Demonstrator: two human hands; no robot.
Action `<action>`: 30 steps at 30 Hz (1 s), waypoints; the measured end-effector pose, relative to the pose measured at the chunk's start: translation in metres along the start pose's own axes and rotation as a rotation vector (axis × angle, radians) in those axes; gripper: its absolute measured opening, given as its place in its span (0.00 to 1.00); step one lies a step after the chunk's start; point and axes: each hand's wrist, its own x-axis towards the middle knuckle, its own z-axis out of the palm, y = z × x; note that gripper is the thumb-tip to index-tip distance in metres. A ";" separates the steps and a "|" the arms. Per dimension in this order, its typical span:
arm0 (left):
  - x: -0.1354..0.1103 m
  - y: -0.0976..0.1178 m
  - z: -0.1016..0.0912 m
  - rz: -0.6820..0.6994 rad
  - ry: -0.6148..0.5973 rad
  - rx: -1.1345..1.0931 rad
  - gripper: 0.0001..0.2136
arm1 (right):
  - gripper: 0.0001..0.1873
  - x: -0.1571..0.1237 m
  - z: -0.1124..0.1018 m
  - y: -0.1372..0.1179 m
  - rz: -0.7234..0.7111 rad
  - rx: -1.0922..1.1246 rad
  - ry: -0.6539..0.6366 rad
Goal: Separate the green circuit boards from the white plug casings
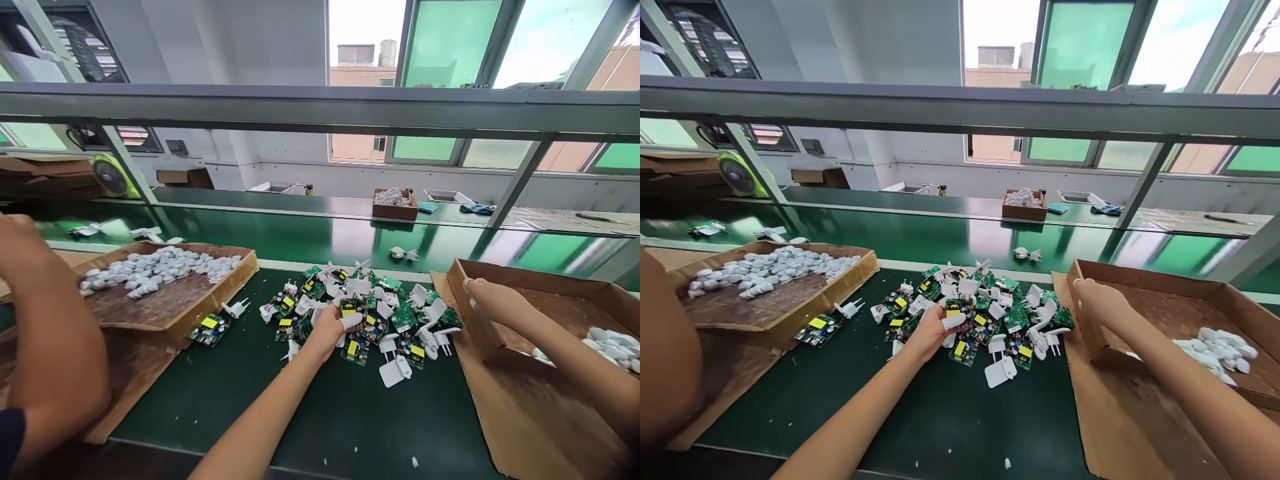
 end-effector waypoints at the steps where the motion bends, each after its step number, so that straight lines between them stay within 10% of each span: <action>1: 0.000 -0.001 0.000 0.010 -0.006 0.026 0.30 | 0.07 -0.002 -0.003 -0.009 -0.018 0.014 0.003; 12: -0.001 -0.013 -0.002 0.362 0.079 0.427 0.19 | 0.11 -0.038 -0.036 -0.136 -0.906 0.776 0.297; 20: -0.006 -0.008 -0.003 0.486 0.140 0.608 0.19 | 0.11 0.005 0.004 -0.147 -0.693 0.984 0.441; 30: -0.010 -0.008 0.004 0.407 0.175 0.653 0.14 | 0.17 -0.013 0.005 -0.163 -0.834 0.822 0.514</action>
